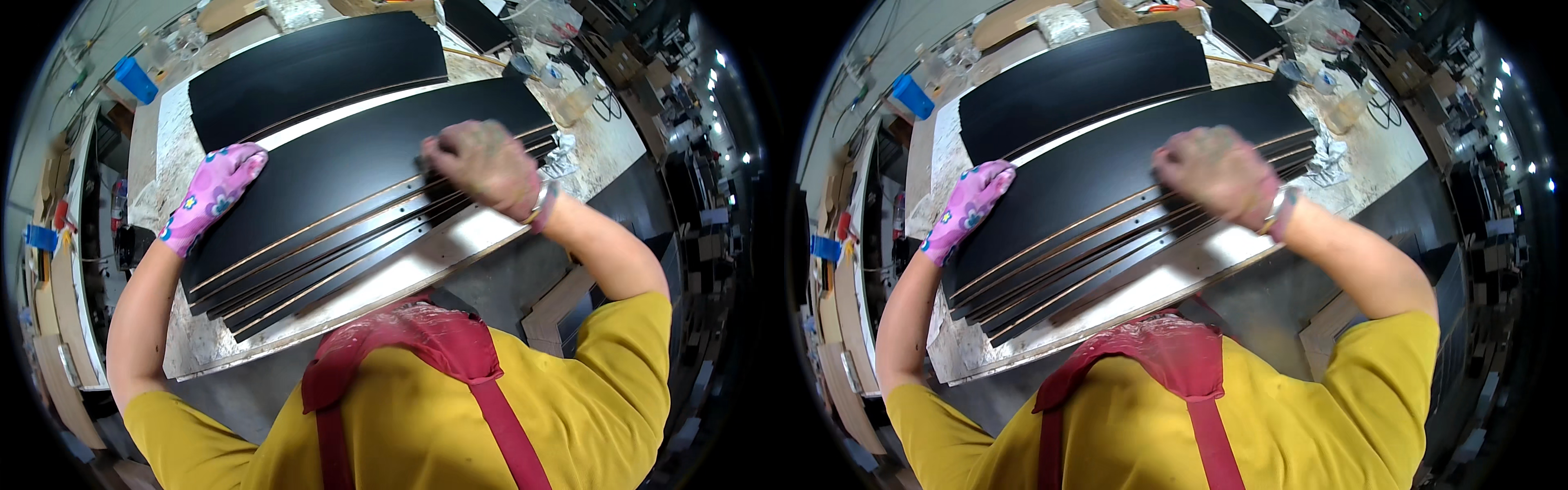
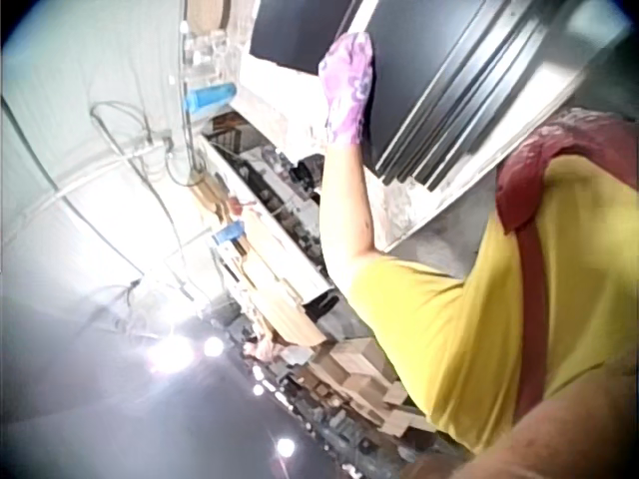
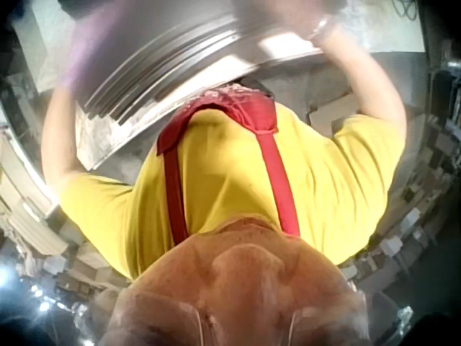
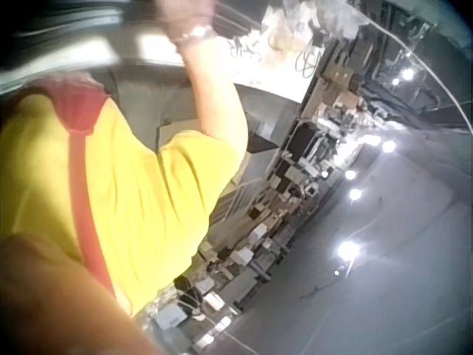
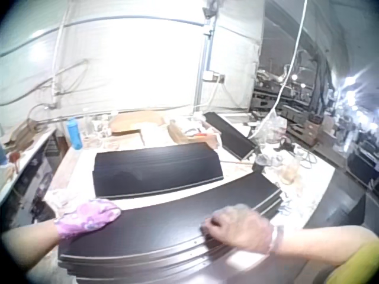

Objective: The person wipes the edges and surfaces of black furniture panels with a cloth, handling them one at a time and placing them in a stack.

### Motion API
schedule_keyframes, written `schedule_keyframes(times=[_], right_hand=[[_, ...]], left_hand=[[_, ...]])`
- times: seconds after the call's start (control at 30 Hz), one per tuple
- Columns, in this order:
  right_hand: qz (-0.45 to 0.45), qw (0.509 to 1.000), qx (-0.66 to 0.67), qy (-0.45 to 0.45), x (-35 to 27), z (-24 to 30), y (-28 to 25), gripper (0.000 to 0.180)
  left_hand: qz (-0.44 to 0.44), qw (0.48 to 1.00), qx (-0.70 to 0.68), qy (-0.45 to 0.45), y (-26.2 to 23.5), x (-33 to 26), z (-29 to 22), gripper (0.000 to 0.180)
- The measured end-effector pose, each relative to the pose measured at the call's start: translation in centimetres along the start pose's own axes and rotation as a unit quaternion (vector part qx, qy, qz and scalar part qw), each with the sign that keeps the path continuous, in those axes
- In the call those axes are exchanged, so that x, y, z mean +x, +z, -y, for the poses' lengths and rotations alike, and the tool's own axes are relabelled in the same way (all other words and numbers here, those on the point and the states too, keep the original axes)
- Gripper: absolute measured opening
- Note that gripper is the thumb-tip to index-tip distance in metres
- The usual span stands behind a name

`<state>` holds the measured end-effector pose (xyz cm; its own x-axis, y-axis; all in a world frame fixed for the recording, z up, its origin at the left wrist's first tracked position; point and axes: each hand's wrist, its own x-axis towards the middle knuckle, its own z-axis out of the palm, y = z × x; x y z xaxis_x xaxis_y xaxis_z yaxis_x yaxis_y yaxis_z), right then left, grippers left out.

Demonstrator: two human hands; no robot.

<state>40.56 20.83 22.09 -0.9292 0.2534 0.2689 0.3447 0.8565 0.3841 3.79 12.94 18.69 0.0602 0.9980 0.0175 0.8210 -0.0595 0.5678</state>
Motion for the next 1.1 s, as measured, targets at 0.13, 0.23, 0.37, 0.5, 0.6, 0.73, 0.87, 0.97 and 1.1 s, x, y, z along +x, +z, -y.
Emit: schedule_keyframes(times=[0.13, 0.23, 0.37, 0.5, 0.6, 0.73, 0.87, 0.97, 1.1], right_hand=[[0.012, 0.994, -0.090, 0.058, -6.8, -7.8, 2.8, 0.013], [-0.020, 0.981, -0.178, 0.078, -11.5, -12.2, 4.0, 0.015], [0.121, 0.966, -0.144, 0.179, -16.2, -19.2, 4.2, 0.024], [0.068, 0.959, -0.044, 0.270, -16.4, -20.1, 2.2, 0.029], [0.013, 0.966, 0.084, 0.244, -14.6, -18.4, 1.7, 0.043], [0.063, 0.971, 0.134, 0.189, -14.1, -16.9, 2.1, 0.047], [0.058, 0.980, 0.134, 0.137, -11.5, -13.8, 1.9, 0.049], [0.066, 0.983, 0.143, 0.091, -8.3, -11.4, 1.4, 0.046], [0.007, 0.987, 0.162, -0.018, -2.7, -6.5, 1.7, 0.043]], left_hand=[[-0.004, 0.999, 0.019, -0.026, 0.2, -0.2, 0.4, 0.037], [-0.006, 0.999, 0.036, -0.035, 0.4, 0.1, 0.0, 0.034], [-0.021, 0.998, 0.052, -0.022, 0.7, 0.2, 1.5, 0.032], [-0.023, 0.997, 0.070, -0.020, 0.7, 0.4, 1.3, 0.031], [-0.024, 0.995, 0.090, -0.024, 0.7, 0.1, 1.2, 0.031], [-0.021, 0.995, 0.098, -0.017, 0.6, 0.0, 0.9, 0.031], [-0.003, 0.996, 0.080, -0.036, 0.3, -0.1, 0.4, 0.032], [0.003, 0.996, 0.087, -0.031, 0.2, 0.1, 0.2, 0.034], [0.005, 0.997, 0.071, -0.038, 0.2, 0.0, -0.2, 0.034]])
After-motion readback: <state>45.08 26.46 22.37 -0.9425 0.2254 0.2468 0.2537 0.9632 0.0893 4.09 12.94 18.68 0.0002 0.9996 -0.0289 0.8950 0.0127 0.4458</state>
